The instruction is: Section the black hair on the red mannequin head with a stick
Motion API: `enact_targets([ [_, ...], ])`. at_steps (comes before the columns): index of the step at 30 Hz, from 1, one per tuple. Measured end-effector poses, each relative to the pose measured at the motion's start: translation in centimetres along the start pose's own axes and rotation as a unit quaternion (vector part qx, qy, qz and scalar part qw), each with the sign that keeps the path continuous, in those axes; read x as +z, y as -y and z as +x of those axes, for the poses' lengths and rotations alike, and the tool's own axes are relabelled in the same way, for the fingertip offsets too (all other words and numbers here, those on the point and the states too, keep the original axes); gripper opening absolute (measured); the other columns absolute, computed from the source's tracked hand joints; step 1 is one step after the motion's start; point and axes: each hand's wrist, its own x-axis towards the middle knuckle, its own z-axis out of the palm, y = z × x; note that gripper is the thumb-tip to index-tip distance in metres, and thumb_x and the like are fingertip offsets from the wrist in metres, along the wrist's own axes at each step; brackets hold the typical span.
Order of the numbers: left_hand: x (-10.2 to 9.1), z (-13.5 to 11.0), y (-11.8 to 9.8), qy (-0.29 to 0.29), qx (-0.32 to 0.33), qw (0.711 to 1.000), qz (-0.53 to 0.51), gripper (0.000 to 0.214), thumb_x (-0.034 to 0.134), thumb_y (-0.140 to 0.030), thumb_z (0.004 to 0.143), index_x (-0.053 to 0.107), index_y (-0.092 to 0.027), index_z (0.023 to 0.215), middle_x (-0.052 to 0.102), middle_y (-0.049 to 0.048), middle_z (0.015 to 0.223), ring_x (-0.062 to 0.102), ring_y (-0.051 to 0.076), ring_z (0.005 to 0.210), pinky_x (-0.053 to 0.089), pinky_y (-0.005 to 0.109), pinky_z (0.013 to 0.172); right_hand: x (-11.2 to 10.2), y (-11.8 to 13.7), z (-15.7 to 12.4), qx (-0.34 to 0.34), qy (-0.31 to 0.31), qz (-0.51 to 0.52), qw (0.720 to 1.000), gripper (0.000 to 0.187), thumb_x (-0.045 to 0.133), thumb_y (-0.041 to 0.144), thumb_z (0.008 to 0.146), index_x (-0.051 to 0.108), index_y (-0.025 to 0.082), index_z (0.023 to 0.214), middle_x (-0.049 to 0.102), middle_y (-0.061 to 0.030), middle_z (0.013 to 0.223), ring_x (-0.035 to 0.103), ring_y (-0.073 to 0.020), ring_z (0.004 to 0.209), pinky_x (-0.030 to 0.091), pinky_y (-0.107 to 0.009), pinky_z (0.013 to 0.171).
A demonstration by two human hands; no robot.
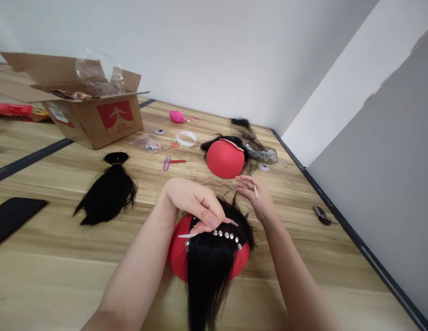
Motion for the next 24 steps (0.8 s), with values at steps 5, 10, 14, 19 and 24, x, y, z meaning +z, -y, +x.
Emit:
enact_targets([
  [5,-0.2,-0.2,0.1,-0.033,-0.003,0.999,0.002,0.049,0.082,-0.066,0.060,0.061,-0.023,0.053,0.056,0.0014,0.046,0.054,0.016,0.048,0.056,0.028,0.062,-0.4,1.7,-4.3,-0.137,-0.077,0.038,0.987,0.032,0.072,0.031,0.082,0.062,0.023,0.110,0.074,-0.0111,0.115,0.070,-0.0276,0.108,0.050,-0.049,0.101],
  [10,-0.4,-0.7,-0.5,0.071,-0.019,0.997,-0.003,0.045,0.074,-0.063,0.075,0.069,-0.021,0.057,0.065,0.0069,0.053,0.060,0.018,0.049,0.057,0.027,0.060,1.4,2.5,-10.5,-0.254,-0.010,0.020,0.967,0.018,0.058,0.027,0.095,0.070,0.027,0.107,0.078,-0.0052,0.085,0.074,-0.0287,0.093,0.053,-0.051,0.097],
  [14,-0.6,-1.0,-1.1,0.149,-0.038,0.988,0.002,0.045,0.064,-0.060,0.085,0.072,-0.021,0.062,0.069,0.0098,0.060,0.065,0.021,0.057,0.057,0.029,0.061,1.9,2.0,-12.3,-0.239,0.085,-0.041,0.967,0.029,0.052,0.021,0.097,0.070,0.032,0.117,0.079,-0.0052,0.102,0.068,-0.0287,0.115,0.048,-0.049,0.106],
  [19,-0.5,-1.9,-2.5,0.141,-0.060,0.988,0.020,0.049,0.062,-0.061,0.086,0.070,-0.021,0.059,0.069,0.0097,0.063,0.065,0.020,0.062,0.057,0.029,0.069,1.6,1.4,-11.7,-0.266,0.163,-0.128,0.942,0.034,0.048,0.019,0.097,0.072,0.031,0.117,0.077,-0.0041,0.113,0.067,-0.0266,0.117,0.043,-0.050,0.111],
  [24,-0.2,-3.0,-4.2,0.105,-0.065,0.991,0.051,0.049,0.053,-0.059,0.091,0.069,-0.024,0.061,0.069,0.0086,0.066,0.067,0.023,0.073,0.044,0.036,0.107,1.7,1.6,-10.9,-0.267,0.159,-0.168,0.936,0.036,0.047,0.016,0.098,0.068,0.030,0.124,0.075,-0.0038,0.119,0.062,-0.0238,0.125,0.045,-0.045,0.110],
])
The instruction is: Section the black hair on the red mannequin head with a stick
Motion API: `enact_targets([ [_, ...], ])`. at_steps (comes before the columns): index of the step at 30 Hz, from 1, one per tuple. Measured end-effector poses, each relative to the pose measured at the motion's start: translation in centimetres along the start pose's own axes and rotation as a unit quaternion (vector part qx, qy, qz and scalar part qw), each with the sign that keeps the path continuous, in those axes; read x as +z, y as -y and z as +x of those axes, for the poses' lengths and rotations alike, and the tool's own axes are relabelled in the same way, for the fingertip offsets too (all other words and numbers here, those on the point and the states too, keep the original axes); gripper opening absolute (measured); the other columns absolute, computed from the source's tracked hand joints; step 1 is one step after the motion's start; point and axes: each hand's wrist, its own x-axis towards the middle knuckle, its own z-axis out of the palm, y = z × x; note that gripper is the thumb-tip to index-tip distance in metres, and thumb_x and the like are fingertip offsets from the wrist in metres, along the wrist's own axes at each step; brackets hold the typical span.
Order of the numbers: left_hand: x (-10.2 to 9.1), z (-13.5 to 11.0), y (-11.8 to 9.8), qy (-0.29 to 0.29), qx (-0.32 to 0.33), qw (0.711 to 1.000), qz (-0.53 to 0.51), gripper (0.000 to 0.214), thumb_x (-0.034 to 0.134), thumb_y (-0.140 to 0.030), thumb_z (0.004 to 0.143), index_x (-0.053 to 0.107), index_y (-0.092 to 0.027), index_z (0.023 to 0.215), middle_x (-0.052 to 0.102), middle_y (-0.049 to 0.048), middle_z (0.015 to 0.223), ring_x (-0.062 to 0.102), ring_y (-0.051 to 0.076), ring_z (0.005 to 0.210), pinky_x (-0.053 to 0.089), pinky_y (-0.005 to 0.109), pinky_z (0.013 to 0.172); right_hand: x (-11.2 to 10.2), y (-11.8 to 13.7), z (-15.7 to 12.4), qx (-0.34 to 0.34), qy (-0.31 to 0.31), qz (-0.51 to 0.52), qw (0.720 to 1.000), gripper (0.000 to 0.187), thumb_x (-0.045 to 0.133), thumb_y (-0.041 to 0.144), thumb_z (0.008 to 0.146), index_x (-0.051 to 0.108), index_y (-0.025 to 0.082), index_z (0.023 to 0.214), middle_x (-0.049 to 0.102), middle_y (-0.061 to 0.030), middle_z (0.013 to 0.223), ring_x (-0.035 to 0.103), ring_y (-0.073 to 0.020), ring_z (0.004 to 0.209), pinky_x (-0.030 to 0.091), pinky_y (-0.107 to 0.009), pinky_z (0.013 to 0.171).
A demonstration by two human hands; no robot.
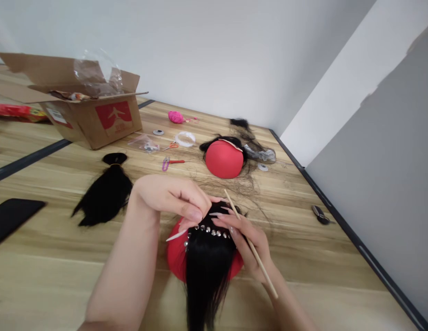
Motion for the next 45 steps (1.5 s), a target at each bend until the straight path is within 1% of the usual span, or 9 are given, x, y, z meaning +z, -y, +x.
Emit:
enact_targets([
  [6,0.5,0.3,-1.0,0.034,0.029,0.999,0.014,0.046,0.053,-0.053,0.094,0.071,-0.025,0.063,0.070,0.0100,0.067,0.067,0.023,0.071,0.045,0.038,0.109,-0.3,-0.6,1.9,0.072,0.030,0.006,0.997,0.031,0.048,0.026,0.100,0.066,0.029,0.126,0.070,-0.0050,0.128,0.062,-0.0235,0.123,0.048,-0.040,0.105],
  [11,1.2,3.9,-0.2,0.071,0.062,0.993,-0.076,0.043,0.069,-0.059,0.082,0.069,-0.023,0.058,0.068,0.0054,0.057,0.064,0.018,0.053,0.059,0.026,0.063,-0.5,-1.5,2.6,0.098,0.042,0.055,0.993,0.030,0.050,0.036,0.100,0.067,0.029,0.123,0.073,-0.0052,0.121,0.067,-0.0238,0.115,0.052,-0.039,0.101],
  [16,1.4,6.7,0.9,0.175,0.038,0.978,-0.106,0.054,0.065,-0.071,0.078,0.065,-0.021,0.056,0.066,0.0053,0.055,0.065,0.019,0.051,0.057,0.026,0.053,-0.6,-2.0,2.0,0.097,0.034,0.062,0.993,0.031,0.047,0.038,0.101,0.066,0.030,0.124,0.071,-0.0054,0.125,0.066,-0.0229,0.114,0.051,-0.039,0.101],
  [22,1.3,6.6,1.7,0.137,0.037,0.983,-0.118,0.051,0.067,-0.069,0.077,0.067,-0.022,0.058,0.066,0.0045,0.054,0.064,0.019,0.051,0.055,0.027,0.054,-0.9,-3.2,1.4,0.136,0.014,0.093,0.986,0.030,0.048,0.038,0.101,0.067,0.029,0.122,0.069,-0.0035,0.129,0.061,-0.0216,0.124,0.045,-0.039,0.110],
  [27,1.5,6.2,2.6,0.053,0.035,0.991,-0.117,0.046,0.074,-0.064,0.075,0.067,-0.022,0.057,0.063,0.0027,0.051,0.056,0.015,0.047,0.054,0.028,0.061,-1.2,-4.3,0.6,0.202,-0.102,0.098,0.969,0.039,0.048,0.050,0.098,0.064,0.026,0.125,0.072,-0.0086,0.122,0.062,-0.0251,0.122,0.040,-0.046,0.113],
  [34,1.0,5.9,2.7,0.043,0.035,0.995,-0.084,0.047,0.071,-0.063,0.078,0.068,-0.021,0.058,0.063,0.0026,0.052,0.055,0.015,0.048,0.055,0.028,0.066,-3.6,-3.7,0.4,0.184,-0.247,0.318,0.897,0.050,0.038,0.062,0.097,0.069,0.023,0.107,0.072,-0.0105,0.095,0.069,-0.0230,0.082,0.060,-0.040,0.072],
  [38,0.5,5.8,2.8,0.028,0.042,0.997,-0.064,0.048,0.071,-0.064,0.078,0.068,-0.020,0.059,0.061,0.0004,0.050,0.055,0.013,0.048,0.055,0.025,0.072,-3.5,-2.8,0.2,0.187,-0.205,0.399,0.874,0.020,0.068,0.038,0.087,0.065,0.022,0.076,0.058,0.0009,0.064,0.051,-0.0103,0.045,0.044,-0.021,0.038],
  [41,0.4,5.7,3.3,0.005,0.049,0.998,-0.048,0.049,0.073,-0.064,0.076,0.066,-0.019,0.059,0.059,-0.0015,0.048,0.054,0.011,0.049,0.055,0.023,0.077,-2.5,-2.4,-0.1,0.177,-0.145,0.472,0.852,0.030,0.068,0.031,0.088,0.056,0.019,0.064,0.046,0.0062,0.055,0.031,-0.0041,0.032,0.030,-0.015,0.028],
  [45,0.3,5.2,3.9,-0.015,0.060,0.997,-0.036,0.048,0.074,-0.061,0.077,0.065,-0.018,0.058,0.057,-0.0012,0.048,0.054,0.011,0.050,0.054,0.024,0.077,-1.8,-2.0,-0.2,0.171,-0.086,0.495,0.847,0.030,0.059,0.038,0.093,0.067,0.019,0.072,0.056,0.0011,0.058,0.050,-0.0099,0.037,0.041,-0.018,0.028],
])
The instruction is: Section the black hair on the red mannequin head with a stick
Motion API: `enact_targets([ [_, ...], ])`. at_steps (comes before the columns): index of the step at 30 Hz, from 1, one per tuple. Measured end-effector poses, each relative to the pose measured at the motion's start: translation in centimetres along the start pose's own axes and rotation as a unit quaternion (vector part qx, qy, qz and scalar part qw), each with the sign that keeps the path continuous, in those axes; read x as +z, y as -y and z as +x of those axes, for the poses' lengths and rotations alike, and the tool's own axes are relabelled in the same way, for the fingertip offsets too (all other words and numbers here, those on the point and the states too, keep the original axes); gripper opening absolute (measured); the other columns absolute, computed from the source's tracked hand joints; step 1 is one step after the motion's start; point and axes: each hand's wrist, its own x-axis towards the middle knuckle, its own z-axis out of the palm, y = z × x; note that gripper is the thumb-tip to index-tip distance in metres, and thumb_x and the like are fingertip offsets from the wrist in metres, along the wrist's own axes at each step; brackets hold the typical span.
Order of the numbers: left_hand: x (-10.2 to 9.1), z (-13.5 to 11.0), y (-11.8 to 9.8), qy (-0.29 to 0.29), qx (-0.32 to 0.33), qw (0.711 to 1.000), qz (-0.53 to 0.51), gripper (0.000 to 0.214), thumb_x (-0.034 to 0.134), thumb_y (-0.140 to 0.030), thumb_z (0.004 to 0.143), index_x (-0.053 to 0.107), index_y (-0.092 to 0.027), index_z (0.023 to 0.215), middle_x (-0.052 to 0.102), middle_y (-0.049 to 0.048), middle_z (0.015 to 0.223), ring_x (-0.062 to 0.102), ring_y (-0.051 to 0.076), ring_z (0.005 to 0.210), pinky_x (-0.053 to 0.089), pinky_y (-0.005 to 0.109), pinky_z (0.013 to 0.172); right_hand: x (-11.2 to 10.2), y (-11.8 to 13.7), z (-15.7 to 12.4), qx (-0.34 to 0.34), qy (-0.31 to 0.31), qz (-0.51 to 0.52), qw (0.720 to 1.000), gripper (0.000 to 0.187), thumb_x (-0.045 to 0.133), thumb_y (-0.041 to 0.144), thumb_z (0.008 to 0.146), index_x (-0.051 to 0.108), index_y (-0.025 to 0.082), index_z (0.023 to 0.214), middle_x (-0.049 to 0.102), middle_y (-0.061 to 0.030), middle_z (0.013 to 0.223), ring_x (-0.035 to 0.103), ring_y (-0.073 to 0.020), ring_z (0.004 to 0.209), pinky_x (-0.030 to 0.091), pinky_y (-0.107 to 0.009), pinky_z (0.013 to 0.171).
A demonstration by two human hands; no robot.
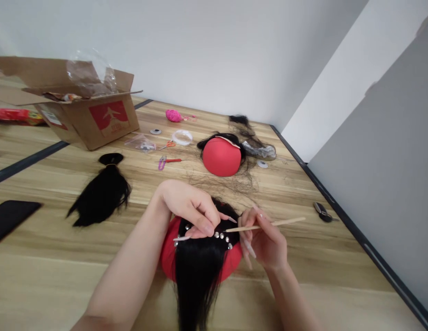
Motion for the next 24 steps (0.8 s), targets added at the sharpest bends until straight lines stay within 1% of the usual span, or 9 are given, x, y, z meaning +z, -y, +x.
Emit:
enact_targets([
  [2,-0.2,-0.2,0.2,-0.008,0.005,1.000,0.004,0.047,0.074,-0.060,0.078,0.065,-0.018,0.058,0.057,-0.0007,0.049,0.054,0.012,0.052,0.054,0.024,0.077,0.2,0.2,-0.1,0.003,0.012,-0.022,1.000,0.030,0.059,0.042,0.093,0.073,0.018,0.081,0.064,-0.0036,0.066,0.061,-0.0154,0.048,0.049,-0.023,0.033],
  [3,-0.3,-0.3,0.3,-0.013,0.006,1.000,0.005,0.046,0.074,-0.059,0.078,0.065,-0.018,0.058,0.057,-0.0006,0.049,0.054,0.012,0.052,0.054,0.024,0.077,0.3,0.3,-0.1,0.000,0.012,-0.035,0.999,0.030,0.061,0.043,0.092,0.074,0.018,0.082,0.066,-0.0049,0.068,0.063,-0.0166,0.051,0.051,-0.025,0.036],
  [6,-0.5,-0.5,0.5,-0.028,0.010,1.000,0.008,0.045,0.075,-0.058,0.077,0.065,-0.018,0.058,0.056,-0.0008,0.048,0.055,0.012,0.053,0.055,0.024,0.078,0.6,0.4,-0.2,-0.030,-0.020,-0.080,0.996,0.024,0.068,0.036,0.088,0.069,0.018,0.072,0.062,-0.0012,0.061,0.058,-0.0120,0.047,0.048,-0.020,0.039],
  [8,-0.5,-0.5,0.5,-0.027,0.010,1.000,0.008,0.045,0.075,-0.058,0.078,0.065,-0.018,0.058,0.056,-0.0009,0.048,0.054,0.012,0.052,0.055,0.023,0.076,0.7,0.2,-0.3,-0.037,-0.045,-0.119,0.991,0.028,0.070,0.033,0.088,0.063,0.018,0.066,0.056,0.0018,0.056,0.051,-0.0083,0.044,0.044,-0.018,0.039],
  [12,-0.4,-0.5,0.2,0.010,0.006,1.000,0.005,0.047,0.070,-0.059,0.082,0.066,-0.018,0.060,0.059,0.0001,0.050,0.054,0.011,0.050,0.054,0.022,0.070,0.6,-0.2,-0.6,-0.020,-0.044,-0.171,0.984,0.026,0.068,0.035,0.090,0.063,0.018,0.071,0.055,0.0024,0.056,0.048,-0.0081,0.041,0.038,-0.017,0.034],
  [16,-0.2,-0.3,-0.1,0.041,0.006,0.999,0.000,0.046,0.068,-0.058,0.085,0.067,-0.018,0.061,0.061,0.0009,0.052,0.054,0.011,0.050,0.054,0.022,0.067,0.3,-0.2,-0.9,-0.031,-0.024,-0.211,0.977,0.019,0.068,0.032,0.090,0.068,0.018,0.077,0.058,0.0012,0.066,0.050,-0.0070,0.042,0.040,-0.018,0.035],
  [19,-0.2,-0.2,-0.3,0.037,0.011,0.999,-0.002,0.047,0.068,-0.058,0.084,0.067,-0.018,0.060,0.060,0.0006,0.051,0.054,0.011,0.049,0.054,0.022,0.067,0.4,-0.1,-1.1,-0.045,-0.019,-0.245,0.968,0.022,0.066,0.031,0.092,0.070,0.018,0.075,0.059,0.0001,0.072,0.050,-0.0056,0.042,0.040,-0.018,0.035],
  [22,-0.2,-0.2,-0.3,0.023,0.015,1.000,-0.003,0.046,0.069,-0.059,0.083,0.066,-0.018,0.060,0.059,0.0000,0.050,0.054,0.011,0.048,0.055,0.023,0.068,0.8,-0.1,-1.4,-0.049,-0.032,-0.274,0.960,0.027,0.062,0.032,0.094,0.069,0.018,0.073,0.056,0.0012,0.066,0.049,-0.0054,0.042,0.037,-0.018,0.036],
  [24,-0.3,-0.2,-0.2,0.023,0.012,1.000,-0.002,0.046,0.069,-0.058,0.083,0.066,-0.018,0.060,0.059,0.0000,0.050,0.053,0.011,0.049,0.055,0.023,0.068,1.1,-0.2,-1.5,-0.036,-0.047,-0.283,0.957,0.023,0.064,0.032,0.093,0.068,0.018,0.075,0.056,0.0022,0.063,0.048,-0.0054,0.041,0.036,-0.018,0.037],
])
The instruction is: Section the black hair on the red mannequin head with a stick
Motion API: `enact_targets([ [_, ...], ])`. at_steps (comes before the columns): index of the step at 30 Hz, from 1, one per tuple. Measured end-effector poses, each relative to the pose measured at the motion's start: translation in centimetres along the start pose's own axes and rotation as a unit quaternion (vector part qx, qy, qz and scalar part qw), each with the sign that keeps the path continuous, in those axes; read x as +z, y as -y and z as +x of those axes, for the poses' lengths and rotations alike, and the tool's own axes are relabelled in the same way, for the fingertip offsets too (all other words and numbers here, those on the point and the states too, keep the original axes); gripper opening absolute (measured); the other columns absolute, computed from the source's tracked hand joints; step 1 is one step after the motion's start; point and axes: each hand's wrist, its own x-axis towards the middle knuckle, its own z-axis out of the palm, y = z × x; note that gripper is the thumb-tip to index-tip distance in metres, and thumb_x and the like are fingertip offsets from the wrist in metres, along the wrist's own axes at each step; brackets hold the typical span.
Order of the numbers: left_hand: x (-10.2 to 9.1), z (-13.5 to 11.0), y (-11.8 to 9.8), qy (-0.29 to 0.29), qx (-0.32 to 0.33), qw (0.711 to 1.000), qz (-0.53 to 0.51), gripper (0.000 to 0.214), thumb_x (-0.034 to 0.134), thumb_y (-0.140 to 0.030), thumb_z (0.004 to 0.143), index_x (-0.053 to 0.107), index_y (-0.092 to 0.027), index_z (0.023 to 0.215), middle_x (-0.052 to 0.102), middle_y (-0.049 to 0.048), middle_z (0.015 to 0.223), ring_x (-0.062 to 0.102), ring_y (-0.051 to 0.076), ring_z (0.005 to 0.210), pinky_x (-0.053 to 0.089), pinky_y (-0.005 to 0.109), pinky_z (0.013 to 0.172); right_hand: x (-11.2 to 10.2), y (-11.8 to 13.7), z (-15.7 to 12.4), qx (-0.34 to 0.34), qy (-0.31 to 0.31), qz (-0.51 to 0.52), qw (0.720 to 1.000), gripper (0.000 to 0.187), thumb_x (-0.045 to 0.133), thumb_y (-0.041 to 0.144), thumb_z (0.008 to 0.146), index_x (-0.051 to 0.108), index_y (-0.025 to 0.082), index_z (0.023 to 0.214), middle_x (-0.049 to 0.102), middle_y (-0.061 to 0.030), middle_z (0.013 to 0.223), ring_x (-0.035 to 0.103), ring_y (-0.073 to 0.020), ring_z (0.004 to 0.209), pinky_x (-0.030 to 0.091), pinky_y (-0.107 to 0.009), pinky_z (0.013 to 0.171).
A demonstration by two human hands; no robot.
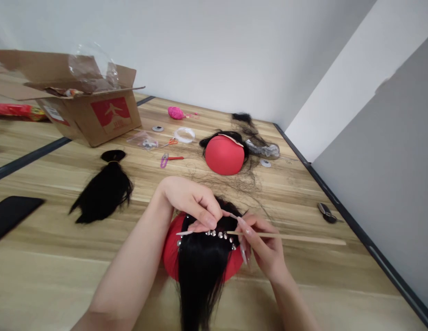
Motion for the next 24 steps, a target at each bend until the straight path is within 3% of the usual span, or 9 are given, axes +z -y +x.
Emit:
enact_targets([
  [5,-0.2,-0.1,0.3,-0.007,-0.009,1.000,0.004,0.045,0.070,-0.057,0.083,0.066,-0.018,0.061,0.059,0.0002,0.051,0.054,0.011,0.050,0.055,0.023,0.068,0.4,-0.1,-0.1,-0.010,-0.029,-0.020,0.999,0.018,0.072,0.030,0.087,0.064,0.018,0.076,0.057,0.0031,0.065,0.047,-0.0045,0.041,0.034,-0.019,0.038],
  [15,-0.3,-0.4,1.1,-0.081,-0.002,0.996,0.020,0.049,0.073,-0.063,0.076,0.061,-0.019,0.059,0.056,-0.0027,0.048,0.053,0.010,0.050,0.056,0.022,0.071,0.8,0.3,0.0,-0.016,-0.033,-0.024,0.999,0.024,0.066,0.036,0.092,0.066,0.018,0.076,0.055,0.0035,0.059,0.046,-0.0054,0.038,0.032,-0.019,0.035],
  [24,-0.3,-0.3,1.2,-0.083,-0.006,0.996,0.024,0.050,0.072,-0.064,0.076,0.061,-0.019,0.056,0.057,-0.0017,0.047,0.053,0.011,0.048,0.056,0.022,0.069,0.7,0.2,0.1,-0.039,-0.029,-0.062,0.997,0.022,0.067,0.033,0.091,0.065,0.019,0.074,0.056,0.0021,0.064,0.043,-0.0056,0.041,0.031,-0.021,0.038],
])
